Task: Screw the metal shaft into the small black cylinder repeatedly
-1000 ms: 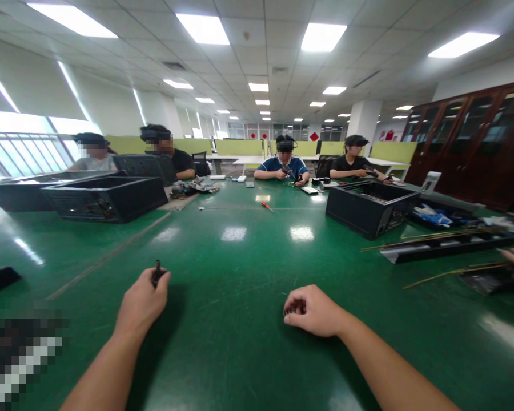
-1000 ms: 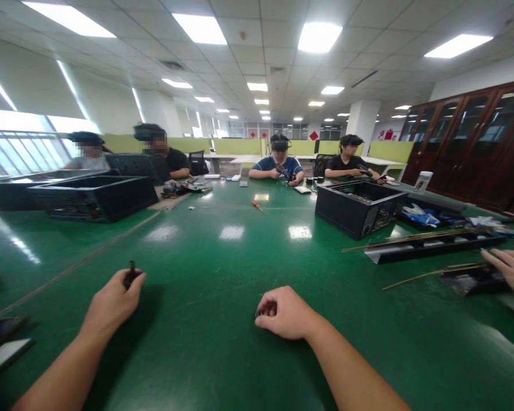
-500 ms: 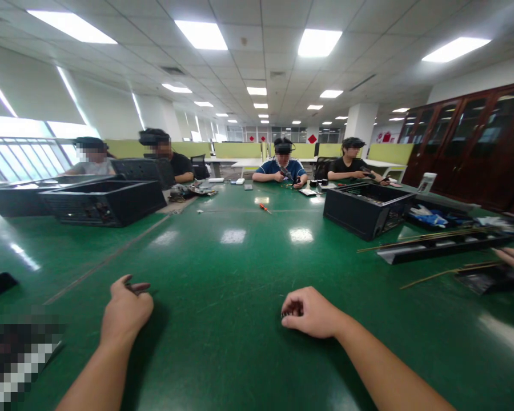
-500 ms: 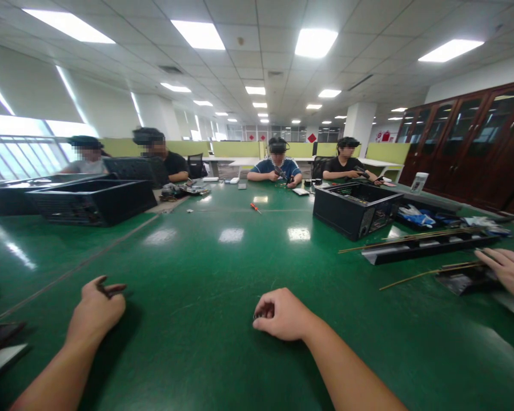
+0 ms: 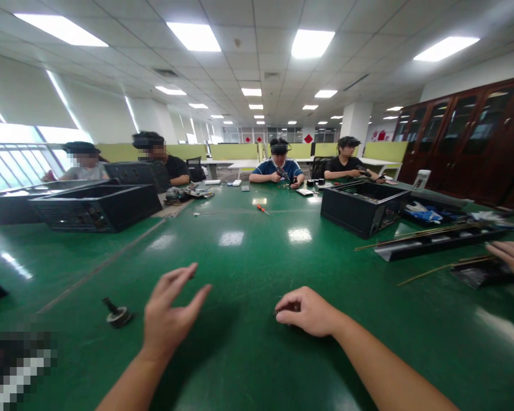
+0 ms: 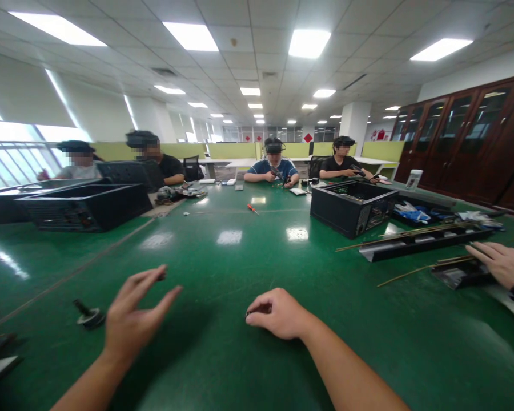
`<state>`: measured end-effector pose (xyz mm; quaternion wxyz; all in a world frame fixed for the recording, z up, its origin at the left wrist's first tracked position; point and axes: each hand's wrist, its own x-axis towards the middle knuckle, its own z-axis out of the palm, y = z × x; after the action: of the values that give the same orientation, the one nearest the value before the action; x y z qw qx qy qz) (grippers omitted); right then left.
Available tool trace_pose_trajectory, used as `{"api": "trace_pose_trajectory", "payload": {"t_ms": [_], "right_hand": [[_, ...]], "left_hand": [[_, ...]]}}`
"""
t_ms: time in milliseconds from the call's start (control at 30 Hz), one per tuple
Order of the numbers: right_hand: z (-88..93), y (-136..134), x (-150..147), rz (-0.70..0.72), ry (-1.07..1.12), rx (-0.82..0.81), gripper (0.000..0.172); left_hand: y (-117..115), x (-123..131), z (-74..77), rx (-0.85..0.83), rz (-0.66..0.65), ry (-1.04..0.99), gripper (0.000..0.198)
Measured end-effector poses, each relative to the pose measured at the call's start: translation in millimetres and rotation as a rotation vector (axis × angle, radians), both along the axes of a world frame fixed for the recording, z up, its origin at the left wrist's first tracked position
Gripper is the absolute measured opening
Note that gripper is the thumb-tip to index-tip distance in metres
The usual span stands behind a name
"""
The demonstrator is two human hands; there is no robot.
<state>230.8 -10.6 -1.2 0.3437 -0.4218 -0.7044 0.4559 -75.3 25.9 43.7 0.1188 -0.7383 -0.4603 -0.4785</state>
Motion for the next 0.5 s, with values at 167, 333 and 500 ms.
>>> {"api": "trace_pose_trajectory", "payload": {"t_ms": [167,333,500], "right_hand": [[2.2,-1.3,-7.3,0.095,0.176,-0.042,0.026],[-4.8,-0.5,-14.2,0.130,0.262,-0.117,0.034],[-8.3,2.8,-8.8,0.124,0.280,-0.268,0.049]], "left_hand": [[-28.3,77.6,-23.5,-0.311,-0.654,0.158,0.036],[-33.0,94.1,-28.7,-0.392,-0.734,-0.003,0.017],[-9.2,49.9,3.5,-0.285,-0.254,-0.267,0.022]]}}
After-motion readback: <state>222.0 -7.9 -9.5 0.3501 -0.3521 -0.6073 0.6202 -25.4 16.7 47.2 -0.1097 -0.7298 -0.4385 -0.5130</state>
